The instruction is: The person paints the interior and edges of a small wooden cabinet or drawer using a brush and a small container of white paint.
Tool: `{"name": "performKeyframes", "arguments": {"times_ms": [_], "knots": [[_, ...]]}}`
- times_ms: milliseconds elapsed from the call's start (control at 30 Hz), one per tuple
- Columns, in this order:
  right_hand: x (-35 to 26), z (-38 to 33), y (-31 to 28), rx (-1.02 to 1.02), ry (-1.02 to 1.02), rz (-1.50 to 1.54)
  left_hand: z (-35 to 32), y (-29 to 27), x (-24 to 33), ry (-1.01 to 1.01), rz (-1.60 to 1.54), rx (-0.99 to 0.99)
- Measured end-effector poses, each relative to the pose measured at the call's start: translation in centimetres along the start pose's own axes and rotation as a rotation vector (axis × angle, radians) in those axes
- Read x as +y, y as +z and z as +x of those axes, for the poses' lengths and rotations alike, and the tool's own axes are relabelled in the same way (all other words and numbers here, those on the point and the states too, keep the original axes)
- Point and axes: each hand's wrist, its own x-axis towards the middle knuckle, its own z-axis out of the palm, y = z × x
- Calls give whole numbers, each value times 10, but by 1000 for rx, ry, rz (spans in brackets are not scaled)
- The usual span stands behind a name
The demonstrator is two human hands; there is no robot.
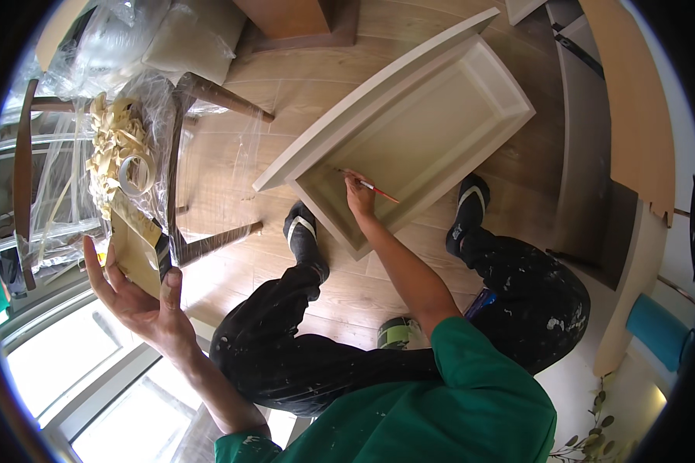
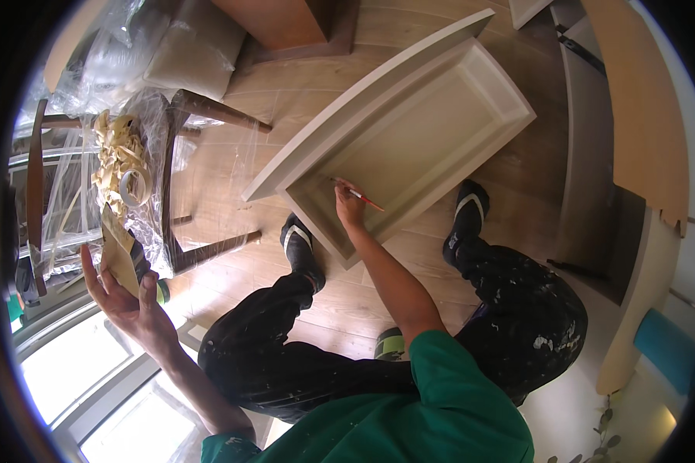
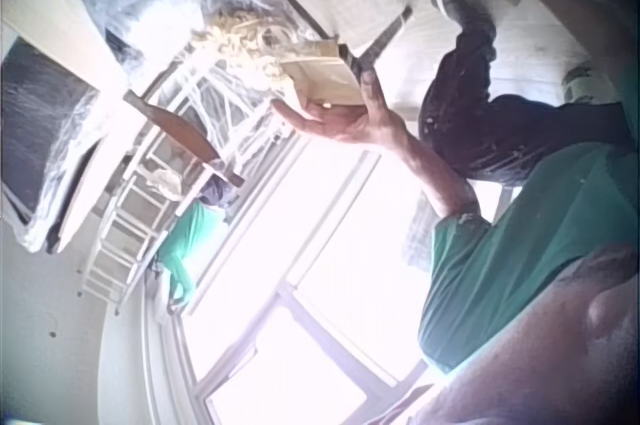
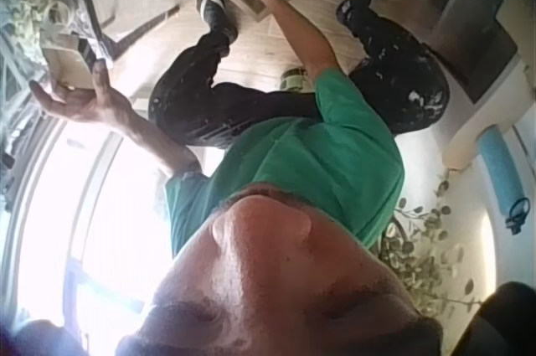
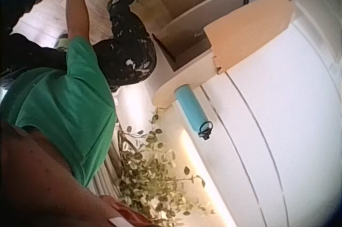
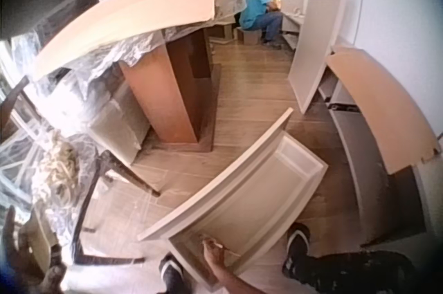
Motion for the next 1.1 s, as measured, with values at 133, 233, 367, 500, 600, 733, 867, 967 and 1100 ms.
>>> {"name": "performKeyframes", "arguments": {"times_ms": [133,233,367,500,600,733,867,967,1100], "knots": [[-13,13,-8,68,-73,64,0,0,0,24,-1,-8],[-24,16,-7,113,-148,33,0,2,-2,63,-5,-10],[-22,2,-2,83,-161,-104,0,2,-1,62,0,-2],[-4,0,-1,2,-17,-37,2,3,1,65,0,-18],[-5,11,-3,113,-82,-37,3,4,0,73,13,-19],[-35,34,-16,222,-66,-52,0,2,1,42,-27,-33],[-87,34,-30,299,109,61,-1,7,-1,-29,-107,-83],[-144,22,-42,292,247,60,-3,5,7,-64,-185,-104],[-212,22,-63,200,210,-12,-4,-1,7,-4,-278,-92]]}}
